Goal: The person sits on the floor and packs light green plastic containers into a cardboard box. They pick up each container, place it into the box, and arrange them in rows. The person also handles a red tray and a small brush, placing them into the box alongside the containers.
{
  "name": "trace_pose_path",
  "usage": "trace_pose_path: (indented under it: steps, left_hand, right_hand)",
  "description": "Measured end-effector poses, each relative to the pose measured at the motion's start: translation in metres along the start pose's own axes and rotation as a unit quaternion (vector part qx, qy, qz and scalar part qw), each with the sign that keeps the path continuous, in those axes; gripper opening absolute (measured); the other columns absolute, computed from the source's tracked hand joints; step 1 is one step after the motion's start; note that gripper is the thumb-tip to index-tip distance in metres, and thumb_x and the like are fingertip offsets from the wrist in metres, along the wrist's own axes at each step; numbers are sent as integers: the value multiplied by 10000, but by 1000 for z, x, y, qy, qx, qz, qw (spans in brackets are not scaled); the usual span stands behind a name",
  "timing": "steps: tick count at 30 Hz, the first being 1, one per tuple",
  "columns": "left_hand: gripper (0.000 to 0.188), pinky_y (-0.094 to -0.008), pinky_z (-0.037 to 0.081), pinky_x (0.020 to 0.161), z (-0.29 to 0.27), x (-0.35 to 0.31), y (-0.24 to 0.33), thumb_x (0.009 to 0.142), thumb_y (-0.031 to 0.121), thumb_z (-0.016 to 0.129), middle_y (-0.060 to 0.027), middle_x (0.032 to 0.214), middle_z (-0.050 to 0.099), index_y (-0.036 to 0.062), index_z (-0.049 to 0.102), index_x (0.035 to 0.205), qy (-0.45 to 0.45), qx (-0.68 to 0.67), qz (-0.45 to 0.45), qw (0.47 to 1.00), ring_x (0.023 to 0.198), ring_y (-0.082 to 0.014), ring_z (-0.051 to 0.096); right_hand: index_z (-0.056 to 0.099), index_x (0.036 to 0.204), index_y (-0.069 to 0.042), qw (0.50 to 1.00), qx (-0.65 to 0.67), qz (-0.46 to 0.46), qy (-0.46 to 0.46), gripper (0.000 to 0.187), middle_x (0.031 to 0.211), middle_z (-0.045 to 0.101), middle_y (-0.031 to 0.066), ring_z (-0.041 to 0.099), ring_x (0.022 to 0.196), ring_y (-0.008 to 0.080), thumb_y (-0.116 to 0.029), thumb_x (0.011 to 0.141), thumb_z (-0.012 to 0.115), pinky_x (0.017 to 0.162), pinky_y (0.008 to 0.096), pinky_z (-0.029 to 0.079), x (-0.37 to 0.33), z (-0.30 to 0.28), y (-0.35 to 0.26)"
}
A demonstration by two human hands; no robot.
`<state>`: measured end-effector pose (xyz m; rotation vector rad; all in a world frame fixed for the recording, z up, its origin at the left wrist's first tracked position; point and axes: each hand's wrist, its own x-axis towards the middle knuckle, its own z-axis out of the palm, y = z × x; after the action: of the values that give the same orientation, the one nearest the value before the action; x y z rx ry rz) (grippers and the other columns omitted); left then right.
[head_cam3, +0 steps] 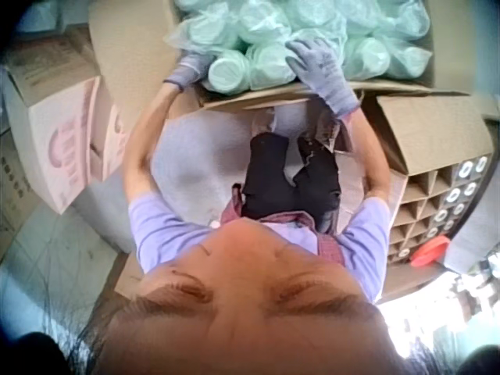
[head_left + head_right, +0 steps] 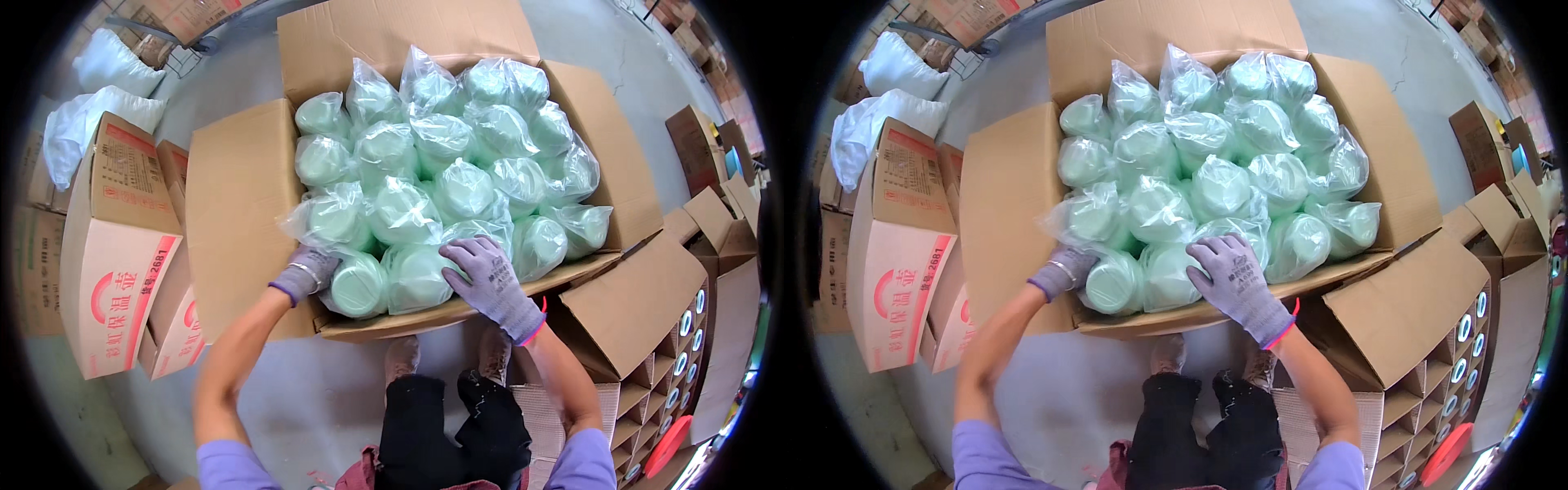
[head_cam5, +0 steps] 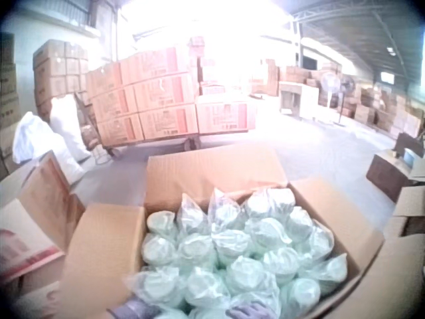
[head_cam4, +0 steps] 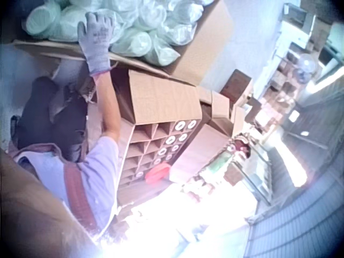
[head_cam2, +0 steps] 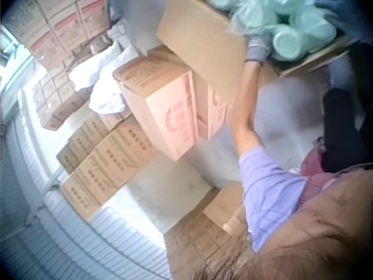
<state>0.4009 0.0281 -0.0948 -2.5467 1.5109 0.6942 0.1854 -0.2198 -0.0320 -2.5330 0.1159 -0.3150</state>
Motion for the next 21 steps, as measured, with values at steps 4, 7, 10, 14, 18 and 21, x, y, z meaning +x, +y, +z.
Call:
trace_pose_path:
  steps: [4, 7, 10, 14, 18, 21]
  left_hand:
    - [395, -422, 478, 866, -18, -42, -18, 736, 142, 647, -145, 1056, 615, 88, 573, 1121, 81, -8, 105, 991, 978, -343, 587]
    - [327, -418, 515, 753, -37, -74, -21, 718, 59, 614, -164, 1014, 595, 49, 563, 1040, 169, -188, 66, 965, 906, -375, 582]
    - [297, -403, 519, 744, -47, -90, -19, 740, 80, 615, -164, 989, 593, 45, 564, 1030, 180, -229, 57, 955, 869, -384, 585]
    - [312, -361, 514, 747, -61, -121, -21, 787, 151, 682, -148, 976, 652, 12, 583, 1049, 226, -521, -61, 821, 865, -231, 641]
    - [342, -363, 506, 756, -23, -178, -52, 791, 178, 702, -142, 983, 658, 6, 584, 1062, 303, -624, -183, 697, 879, -189, 636]
    - [362, -365, 498, 771, -6, -219, -72, 785, 176, 708, -141, 1000, 649, 9, 574, 1077, 355, -508, -192, 762, 896, -194, 628]
  right_hand:
    - [636, 1011, -54, 997, 72, 29, -12, 240, 1010, 645, 119, 593, 942, 308, -166, 799, 645, 866, 404, 453, -13, -8, 8]
    - [641, 1032, -49, 991, 118, 63, -8, 243, 1015, 645, 137, 605, 936, 326, -153, 813, 640, 829, 419, 472, -13, -4, 9]
    - [641, 1018, -46, 994, 107, 13, -5, 223, 995, 652, 133, 616, 895, 321, -141, 816, 636, 817, 402, 481, 6, -3, -3]
    - [649, 964, -51, 992, 107, -45, -48, 172, 913, 645, 133, 624, 838, 325, -159, 835, 615, 773, 408, 493, 44, -18, -9]
    - [653, 953, -58, 972, 103, -60, -201, 198, 852, 623, 138, 625, 792, 330, -214, 864, 570, 728, 415, 501, 60, -7, -14]
    - [653, 990, -61, 949, 28, -88, -303, 240, 858, 617, 149, 623, 828, 339, -247, 874, 553, 763, 423, 506, 64, 19, -22]
